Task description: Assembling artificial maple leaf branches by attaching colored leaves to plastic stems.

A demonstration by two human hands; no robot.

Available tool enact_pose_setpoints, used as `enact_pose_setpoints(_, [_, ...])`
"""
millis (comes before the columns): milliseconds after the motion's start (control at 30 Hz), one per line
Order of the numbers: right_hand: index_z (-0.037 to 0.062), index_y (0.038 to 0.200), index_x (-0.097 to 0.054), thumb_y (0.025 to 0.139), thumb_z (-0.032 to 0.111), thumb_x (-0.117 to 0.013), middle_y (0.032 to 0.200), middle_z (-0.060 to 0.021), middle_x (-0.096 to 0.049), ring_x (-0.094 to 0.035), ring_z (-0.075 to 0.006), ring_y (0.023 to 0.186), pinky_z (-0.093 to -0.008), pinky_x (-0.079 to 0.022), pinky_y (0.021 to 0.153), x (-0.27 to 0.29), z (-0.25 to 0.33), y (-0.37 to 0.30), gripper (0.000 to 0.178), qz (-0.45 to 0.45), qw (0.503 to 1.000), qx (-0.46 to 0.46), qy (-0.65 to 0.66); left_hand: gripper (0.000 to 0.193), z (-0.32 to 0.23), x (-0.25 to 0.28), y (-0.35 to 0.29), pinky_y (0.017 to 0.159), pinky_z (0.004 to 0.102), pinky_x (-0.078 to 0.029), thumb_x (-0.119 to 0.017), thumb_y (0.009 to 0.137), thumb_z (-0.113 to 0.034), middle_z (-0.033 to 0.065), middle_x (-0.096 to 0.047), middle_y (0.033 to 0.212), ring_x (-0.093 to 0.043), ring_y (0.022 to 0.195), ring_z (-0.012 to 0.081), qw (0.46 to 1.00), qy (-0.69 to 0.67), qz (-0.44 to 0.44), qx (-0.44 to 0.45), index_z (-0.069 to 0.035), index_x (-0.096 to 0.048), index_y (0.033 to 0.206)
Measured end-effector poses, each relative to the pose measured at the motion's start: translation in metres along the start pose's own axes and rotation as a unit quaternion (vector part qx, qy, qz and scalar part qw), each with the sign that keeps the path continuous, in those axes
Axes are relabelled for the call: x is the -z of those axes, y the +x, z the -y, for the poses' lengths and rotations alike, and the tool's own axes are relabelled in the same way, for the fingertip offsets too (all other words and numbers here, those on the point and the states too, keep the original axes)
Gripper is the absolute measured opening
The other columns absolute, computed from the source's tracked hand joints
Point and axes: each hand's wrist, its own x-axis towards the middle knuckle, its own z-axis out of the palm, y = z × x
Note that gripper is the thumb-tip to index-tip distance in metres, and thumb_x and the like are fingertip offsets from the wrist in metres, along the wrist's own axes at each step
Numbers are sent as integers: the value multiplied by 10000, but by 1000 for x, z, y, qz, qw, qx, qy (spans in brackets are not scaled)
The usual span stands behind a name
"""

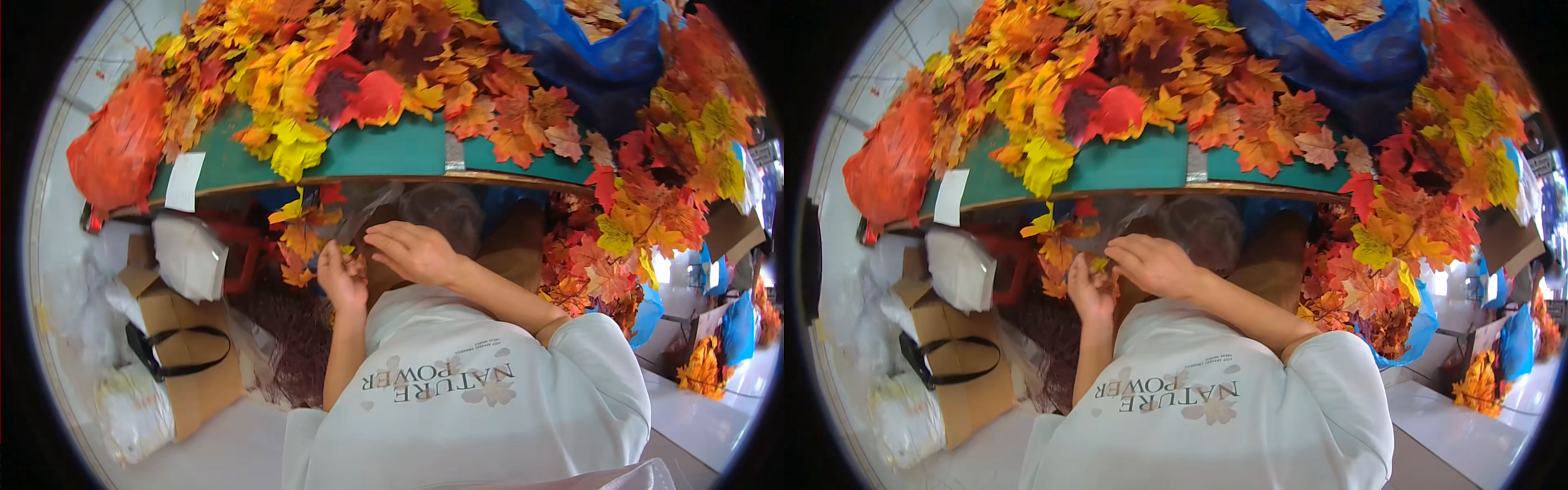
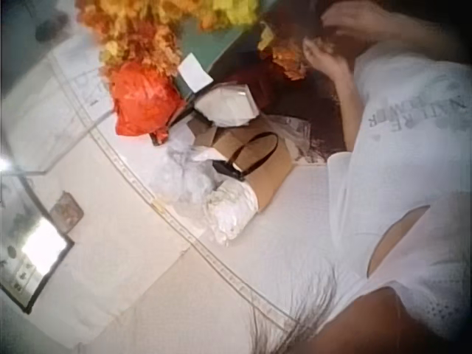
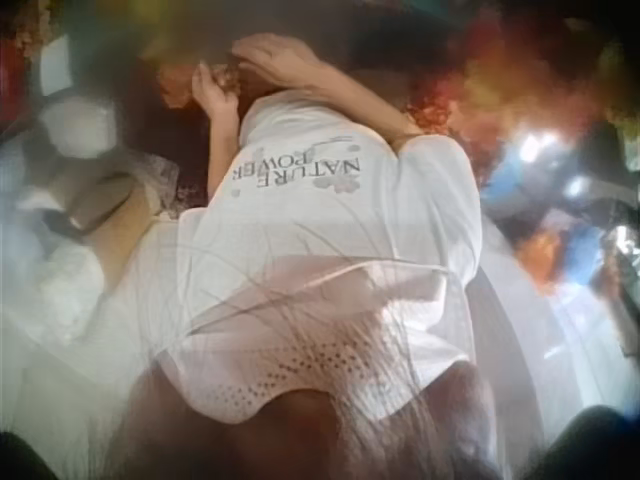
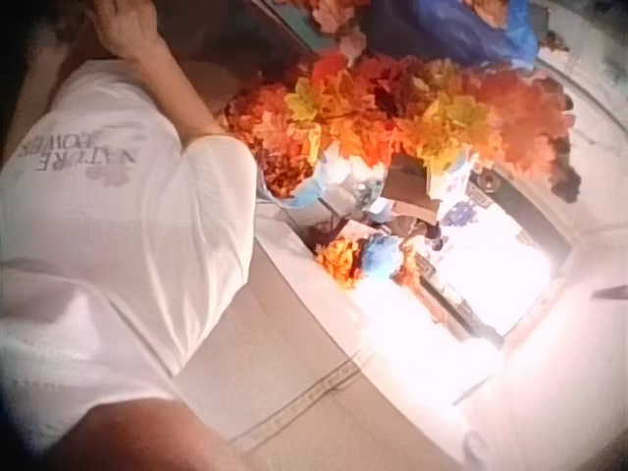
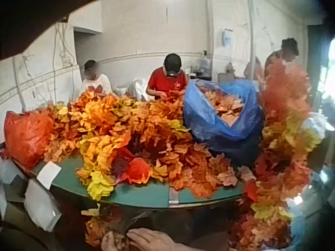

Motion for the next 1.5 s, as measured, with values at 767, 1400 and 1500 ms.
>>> enact_pose_setpoints(767, [58, 844, -610, 747, 30, -516, 1045, -92, -539, -586, -282, 932, -365, -513, 748, 159, -192, 99, 138, 146, 887, -26, -437, 264, -38, -33, -37, 652, 292, -539, -546, 862, 37, 47, -549, 863, -585, 732, 142, 970, -48, 237, 5, -36, -516, 1114])
enact_pose_setpoints(1400, [-27, 1010, -580, 843, 69, -641, 871, -90, -625, -637, -179, 782, -250, -542, 666, 162, -153, 66, 202, -370, 812, -294, 343, 305, -12, -39, -35, 654, 274, -549, -578, 836, 26, 61, -568, 837, -608, 699, 138, 978, 47, 202, 34, 6, -524, 1136])
enact_pose_setpoints(1500, [-25, 1004, -580, 858, 59, -618, 891, -87, -616, -631, -172, 780, -249, -535, 663, 140, -129, 51, 173, -360, 784, -305, 404, 323, -8, -36, -34, 636, 271, -539, -567, 843, 23, 56, -552, 830, -601, 701, 139, 978, 48, 198, 44, 6, -502, 1159])
